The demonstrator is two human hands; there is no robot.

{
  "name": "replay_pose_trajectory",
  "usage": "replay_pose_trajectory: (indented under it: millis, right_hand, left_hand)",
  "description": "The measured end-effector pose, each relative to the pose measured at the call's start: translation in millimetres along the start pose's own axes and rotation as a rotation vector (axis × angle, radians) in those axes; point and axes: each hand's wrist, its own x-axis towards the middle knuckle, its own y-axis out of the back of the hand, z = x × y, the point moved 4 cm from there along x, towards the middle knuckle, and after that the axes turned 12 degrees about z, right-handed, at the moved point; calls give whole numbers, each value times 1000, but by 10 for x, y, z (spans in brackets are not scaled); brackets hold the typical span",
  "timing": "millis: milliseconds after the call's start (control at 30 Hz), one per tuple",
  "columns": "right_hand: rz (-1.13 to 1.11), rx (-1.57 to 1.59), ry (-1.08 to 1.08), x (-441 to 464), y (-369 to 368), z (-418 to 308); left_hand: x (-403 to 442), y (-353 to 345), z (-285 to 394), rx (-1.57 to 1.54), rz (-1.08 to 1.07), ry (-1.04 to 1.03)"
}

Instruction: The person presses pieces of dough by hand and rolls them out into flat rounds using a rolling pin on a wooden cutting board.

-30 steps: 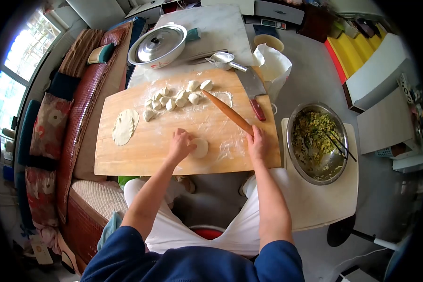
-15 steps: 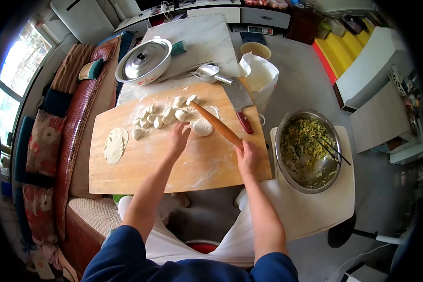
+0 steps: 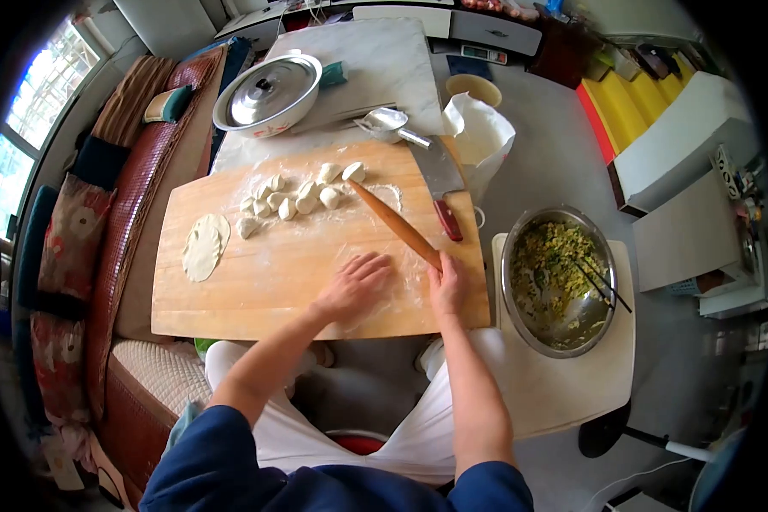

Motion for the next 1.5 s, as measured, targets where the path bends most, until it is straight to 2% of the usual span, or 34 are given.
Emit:
replay_pose_trajectory:
  millis: [67,100,233,333,367,433,500,600,667,767,867,900,1033,1100,1133,1167,1200,1233,1267,1333,1433,1500]
  right_hand:
    - [2,-16,-4,-11,-20,34]
    - [-14,-17,-24,-16,-41,62]
    - [-23,-32,-21,-24,-60,84]
    - [-32,-66,-15,-27,-58,84]
    - [-44,-51,-38,0,-62,104]
    - [-73,-18,-102,-52,-62,102]
    - [-58,-35,-16,-53,-64,99]
    - [-60,3,29,18,-81,121]
    - [-160,25,74,-32,-72,110]
    - [-346,61,248,-84,-74,-133]
    - [-529,10,458,-148,-103,-661]
    - [-609,-14,448,-212,-268,-629]
    - [-500,-144,499,102,-606,-929]
    - [-418,-135,533,238,-841,-867]
    - [-469,-136,511,211,-839,-805]
    - [-519,-137,488,151,-784,-722]
    - [-569,-141,468,87,-706,-623]
    - [-508,-81,491,-78,-644,-400]
    - [-565,-115,472,-139,-481,-437]
    - [-545,-98,491,-127,-358,-664]
    - [-579,-124,516,151,-661,-942]
    - [-549,-95,465,265,-875,-875]
  left_hand:
    - [-359,200,-171,-24,-22,-17]
    - [-430,323,-212,26,-126,-7]
    - [-249,470,-304,-46,26,310]
    - [-166,82,-213,290,62,413]
    - [-167,65,-38,307,4,416]
    - [-167,31,-54,312,18,401]
    - [-127,123,-48,251,-4,407]
    - [-347,-83,-663,-259,415,569]
    - [-550,401,-703,-275,660,685]
    - [-984,905,-534,75,660,657]
    - [-1274,856,-206,305,244,633]
    - [-1432,617,-249,314,103,577]
    - [-1169,728,-622,290,207,706]
    - [-949,807,-769,356,234,681]
    - [-896,824,-796,389,244,665]
    - [-913,765,-736,392,152,623]
    - [-1057,635,-613,301,129,570]
    - [-1200,665,-306,263,109,532]
    - [-1260,726,-79,224,88,497]
    - [-1366,668,-164,202,123,525]
    - [-1195,689,-558,277,189,624]
    - [-1000,737,-796,321,218,673]
